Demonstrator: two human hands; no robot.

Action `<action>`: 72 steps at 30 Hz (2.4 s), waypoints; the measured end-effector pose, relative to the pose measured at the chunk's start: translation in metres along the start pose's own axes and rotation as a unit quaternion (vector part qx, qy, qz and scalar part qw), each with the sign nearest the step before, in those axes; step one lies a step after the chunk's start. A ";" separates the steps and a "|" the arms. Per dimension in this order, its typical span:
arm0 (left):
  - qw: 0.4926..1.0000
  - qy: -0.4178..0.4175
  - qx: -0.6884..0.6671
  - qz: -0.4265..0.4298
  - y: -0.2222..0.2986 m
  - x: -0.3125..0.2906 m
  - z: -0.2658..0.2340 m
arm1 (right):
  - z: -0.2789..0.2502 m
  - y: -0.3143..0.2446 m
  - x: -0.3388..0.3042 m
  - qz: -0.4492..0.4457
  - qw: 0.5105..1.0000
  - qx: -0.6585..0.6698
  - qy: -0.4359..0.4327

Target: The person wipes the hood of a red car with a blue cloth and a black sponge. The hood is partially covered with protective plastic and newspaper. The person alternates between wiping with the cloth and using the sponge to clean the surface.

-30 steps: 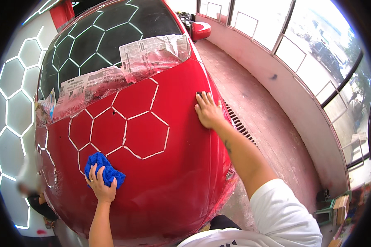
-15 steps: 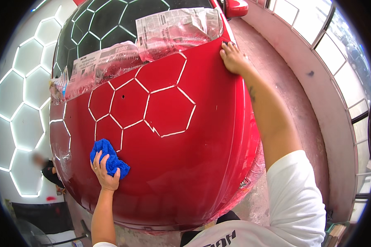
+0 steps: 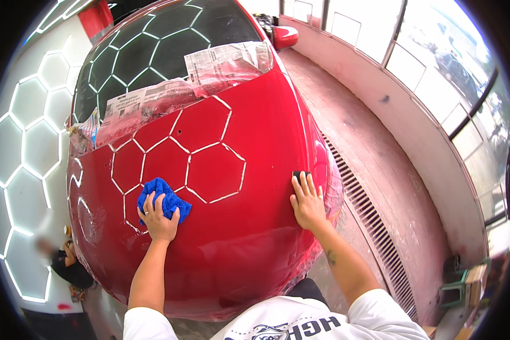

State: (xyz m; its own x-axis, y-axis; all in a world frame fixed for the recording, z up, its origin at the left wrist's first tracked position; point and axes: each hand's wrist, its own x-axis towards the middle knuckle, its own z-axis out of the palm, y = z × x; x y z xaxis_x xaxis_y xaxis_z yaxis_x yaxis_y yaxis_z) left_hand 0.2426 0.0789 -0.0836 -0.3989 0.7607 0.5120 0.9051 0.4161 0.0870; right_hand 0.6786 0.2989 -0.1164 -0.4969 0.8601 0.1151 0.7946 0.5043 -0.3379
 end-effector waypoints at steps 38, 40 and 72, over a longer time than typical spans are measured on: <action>1.000 -0.015 -0.017 -0.009 0.006 0.006 -0.004 | -0.044 0.035 0.376 -0.001 0.998 -0.048 -0.030; 1.000 -0.018 -0.015 -0.013 0.007 0.008 -0.002 | -0.046 0.049 0.431 -0.018 0.999 -0.031 -0.011; 1.000 0.004 -0.001 -0.007 -0.001 -0.004 0.010 | 0.081 -0.068 -0.228 0.024 0.998 0.043 -0.047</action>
State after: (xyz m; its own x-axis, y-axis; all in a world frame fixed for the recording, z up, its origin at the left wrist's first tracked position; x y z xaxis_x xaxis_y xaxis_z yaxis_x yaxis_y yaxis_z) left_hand 0.2417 0.0805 -0.0939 -0.4098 0.7515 0.5170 0.9000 0.4253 0.0952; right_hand 0.7096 0.0628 -0.1950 -0.4928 0.8701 0.0092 0.7876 0.4505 -0.4205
